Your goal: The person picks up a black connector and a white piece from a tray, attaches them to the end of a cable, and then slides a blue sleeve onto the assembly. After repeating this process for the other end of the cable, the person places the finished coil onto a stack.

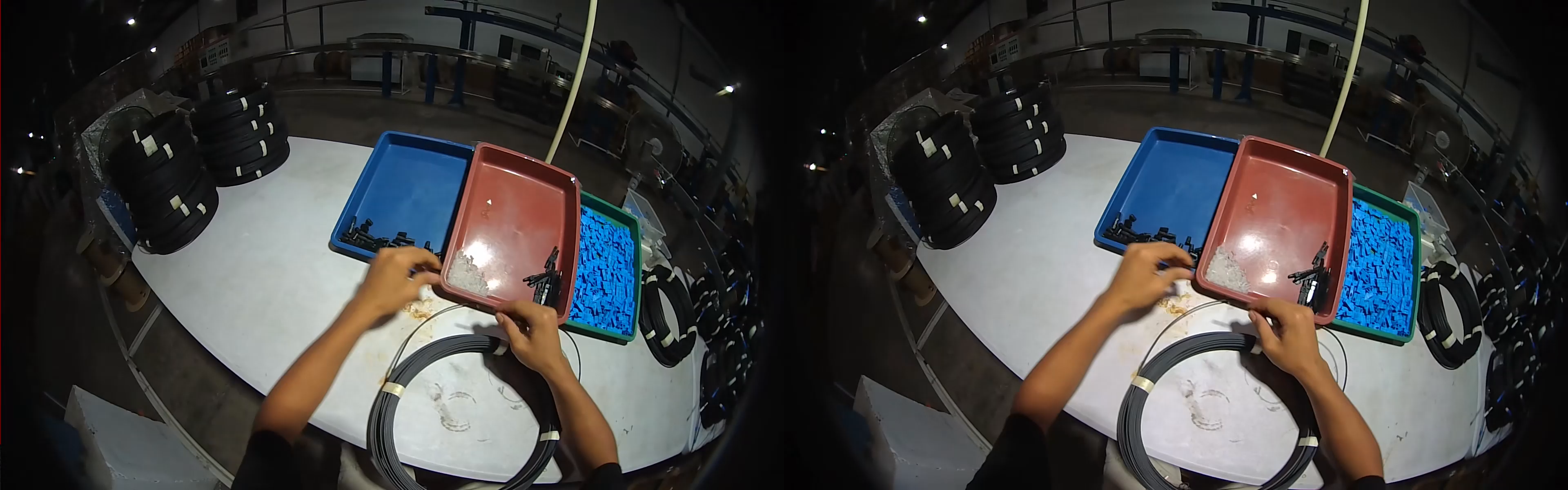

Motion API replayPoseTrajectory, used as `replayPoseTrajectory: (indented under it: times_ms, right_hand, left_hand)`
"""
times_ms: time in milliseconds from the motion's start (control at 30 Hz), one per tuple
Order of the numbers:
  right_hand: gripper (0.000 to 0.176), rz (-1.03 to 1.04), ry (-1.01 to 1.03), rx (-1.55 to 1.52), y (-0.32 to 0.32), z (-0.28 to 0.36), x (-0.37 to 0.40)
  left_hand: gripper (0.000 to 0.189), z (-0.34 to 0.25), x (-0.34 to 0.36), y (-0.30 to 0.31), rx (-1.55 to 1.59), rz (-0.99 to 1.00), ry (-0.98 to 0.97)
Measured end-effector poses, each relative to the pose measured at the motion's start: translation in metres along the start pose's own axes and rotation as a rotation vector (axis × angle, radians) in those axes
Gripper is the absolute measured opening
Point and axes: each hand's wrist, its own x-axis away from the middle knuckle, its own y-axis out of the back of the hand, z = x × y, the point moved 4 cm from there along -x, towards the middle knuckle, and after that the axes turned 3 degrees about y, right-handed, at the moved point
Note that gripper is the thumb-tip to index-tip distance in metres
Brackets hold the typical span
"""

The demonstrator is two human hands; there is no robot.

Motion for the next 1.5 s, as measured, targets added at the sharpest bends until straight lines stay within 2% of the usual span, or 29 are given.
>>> replayPoseTrajectory:
  times_ms: [33, 67, 200, 267, 400, 467, 567, 633, 800, 967, 1033, 1100, 1133, 1233, 1367, 1433, 1500]
  right_hand:
    - [0.014, 0.013, 0.017, 0.002, -0.007, 0.001, -0.011]
    - [0.014, 0.026, 0.026, 0.01, -0.015, 0.002, -0.023]
    - [0.015, 0.018, -0.066, -0.037, -0.053, 0.023, -0.057]
    - [0.015, 0.01, 0.012, 0.007, -0.075, 0.024, -0.057]
    - [0.015, 0.044, 0.198, 0.125, -0.095, 0.023, -0.044]
    - [0.016, 0.056, 0.215, 0.123, -0.094, 0.023, -0.045]
    - [0.015, 0.102, 0.225, 0.111, -0.093, 0.024, -0.046]
    - [0.021, 0.171, 0.151, 0.075, -0.093, 0.024, -0.047]
    - [0.02, 0.193, 0.14, 0.042, -0.091, 0.025, -0.049]
    - [0.014, 0.143, 0.176, 0.032, -0.093, 0.025, -0.049]
    - [0.014, 0.147, 0.174, 0.032, -0.093, 0.026, -0.049]
    - [0.013, 0.148, 0.183, 0.03, -0.093, 0.025, -0.048]
    - [0.013, 0.146, 0.191, 0.028, -0.093, 0.024, -0.048]
    - [0.014, 0.152, 0.187, 0.025, -0.094, 0.024, -0.048]
    - [0.014, 0.152, 0.176, 0.006, -0.094, 0.025, -0.049]
    - [0.013, 0.166, 0.173, 0.013, -0.094, 0.025, -0.048]
    - [0.013, 0.177, 0.17, 0.02, -0.093, 0.024, -0.048]
  left_hand:
    - [0.017, 0.017, 0.001, 0.014, 0.082, -0.001, 0.161]
    - [0.018, 0.035, 0.0, 0.028, 0.053, -0.024, 0.193]
    - [0.02, 0.064, -0.018, 0.079, -0.194, -0.109, 0.183]
    - [0.017, 0.083, -0.027, 0.088, -0.332, -0.111, 0.197]
    - [0.015, 0.112, -0.04, 0.09, -0.4, -0.054, 0.251]
    - [0.014, 0.118, -0.045, 0.088, -0.487, 0.023, 0.077]
    - [0.012, 0.121, -0.047, 0.085, -0.548, 0.102, 0.018]
    - [0.012, 0.115, -0.05, 0.085, -0.547, 0.125, -0.02]
    - [0.013, 0.108, -0.054, 0.073, -0.523, 0.188, -0.062]
    - [0.016, 0.096, -0.059, 0.049, -0.517, 0.244, -0.191]
    - [0.017, 0.09, -0.063, 0.05, -0.559, 0.268, -0.18]
    - [0.019, 0.09, -0.07, 0.063, -0.675, 0.203, -0.215]
    - [0.021, 0.094, -0.073, 0.072, -0.627, 0.173, -0.205]
    - [0.017, 0.104, -0.075, 0.097, -0.506, 0.208, -0.04]
    - [0.013, 0.11, -0.064, 0.112, -0.59, 0.215, -0.026]
    - [0.012, 0.108, -0.059, 0.112, -0.68, 0.215, -0.147]
    - [0.012, 0.107, -0.056, 0.107, -0.734, 0.257, -0.166]
